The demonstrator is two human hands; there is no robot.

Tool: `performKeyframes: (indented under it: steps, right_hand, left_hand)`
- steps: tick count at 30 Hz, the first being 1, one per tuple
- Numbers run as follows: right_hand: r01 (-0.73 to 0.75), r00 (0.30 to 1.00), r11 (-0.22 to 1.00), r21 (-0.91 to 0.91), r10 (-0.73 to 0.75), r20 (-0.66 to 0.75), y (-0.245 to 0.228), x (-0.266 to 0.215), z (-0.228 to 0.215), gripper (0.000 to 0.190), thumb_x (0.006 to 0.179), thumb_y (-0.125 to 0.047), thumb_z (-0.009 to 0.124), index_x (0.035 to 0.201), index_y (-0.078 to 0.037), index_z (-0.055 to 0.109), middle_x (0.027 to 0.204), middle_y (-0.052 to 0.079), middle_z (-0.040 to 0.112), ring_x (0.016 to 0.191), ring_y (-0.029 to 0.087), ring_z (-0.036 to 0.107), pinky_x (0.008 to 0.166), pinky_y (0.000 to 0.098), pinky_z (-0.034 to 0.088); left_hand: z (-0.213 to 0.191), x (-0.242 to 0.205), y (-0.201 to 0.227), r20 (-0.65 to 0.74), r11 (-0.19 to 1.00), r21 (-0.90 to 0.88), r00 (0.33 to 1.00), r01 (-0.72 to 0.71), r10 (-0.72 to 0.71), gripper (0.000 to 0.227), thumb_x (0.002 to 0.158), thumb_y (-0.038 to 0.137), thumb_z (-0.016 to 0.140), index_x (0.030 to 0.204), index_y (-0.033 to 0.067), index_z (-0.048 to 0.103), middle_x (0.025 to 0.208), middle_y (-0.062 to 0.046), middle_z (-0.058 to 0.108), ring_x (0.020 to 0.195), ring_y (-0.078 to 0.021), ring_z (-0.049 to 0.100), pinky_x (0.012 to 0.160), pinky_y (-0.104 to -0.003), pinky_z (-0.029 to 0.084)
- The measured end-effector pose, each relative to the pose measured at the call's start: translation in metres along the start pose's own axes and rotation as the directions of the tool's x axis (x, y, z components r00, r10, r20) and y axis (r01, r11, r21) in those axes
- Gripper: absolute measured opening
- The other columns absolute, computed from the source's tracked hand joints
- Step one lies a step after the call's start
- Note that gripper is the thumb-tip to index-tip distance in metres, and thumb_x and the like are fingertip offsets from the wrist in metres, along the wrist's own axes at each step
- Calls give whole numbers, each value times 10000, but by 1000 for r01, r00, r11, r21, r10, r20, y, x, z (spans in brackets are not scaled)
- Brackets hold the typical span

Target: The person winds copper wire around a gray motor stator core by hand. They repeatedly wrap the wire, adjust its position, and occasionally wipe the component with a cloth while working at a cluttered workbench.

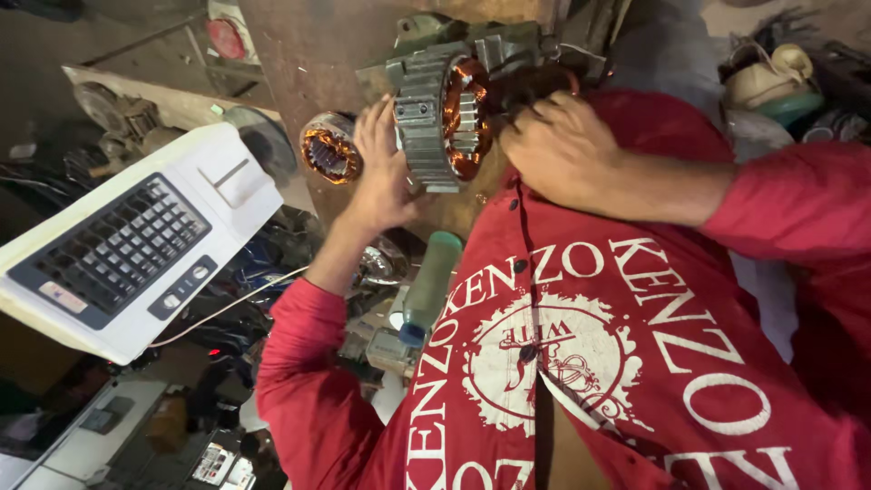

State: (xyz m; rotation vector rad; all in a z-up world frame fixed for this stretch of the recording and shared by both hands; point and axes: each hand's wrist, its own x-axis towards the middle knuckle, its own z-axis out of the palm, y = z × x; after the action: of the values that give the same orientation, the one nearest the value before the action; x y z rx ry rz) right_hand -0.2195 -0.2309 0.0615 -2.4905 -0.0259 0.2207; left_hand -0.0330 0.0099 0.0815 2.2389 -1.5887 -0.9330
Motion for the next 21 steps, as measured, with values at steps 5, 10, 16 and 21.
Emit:
performKeyframes:
  steps: [5,10,16,21]
  right_hand:
    - [284,958,954,-96,-278,75,48,-24,-35,122,888,-170,658,901,-65,718,810,75,711,821,233,700,839,377,533]
    - [545,829,820,174,-496,-259,80,-25,-30,220,897,-174,760,1047,-16,724,945,132,733,909,298,694,960,395,522]
    - [429,830,899,93,-351,-433,93,-40,-65,450,912,-58,697,1332,71,601,1332,243,630,1281,421,590,1171,544,420]
    - [378,863,925,-39,-367,-349,123,-21,-93,520,922,-38,660,1431,36,580,1405,236,615,1381,423,550,1228,517,354]
  left_hand:
    - [48,4,15,-291,947,-317,945,49,-146,917,729,618,883,1439,120,587,1692,-257,147,1550,-440,197,1299,-538,180]
    - [81,5,7,-435,919,-391,889,-41,-146,1009,772,623,897,1514,64,502,1697,-225,176,1567,-439,240,1316,-534,216]
    - [108,-1,24,-638,955,-296,741,15,-210,968,791,504,896,1501,5,467,1647,-243,251,1510,-390,333,1252,-493,309]
    - [180,27,106,-527,591,-802,367,81,-766,996,776,360,938,1511,1,370,1473,-192,497,1344,-279,515,1169,-435,415]
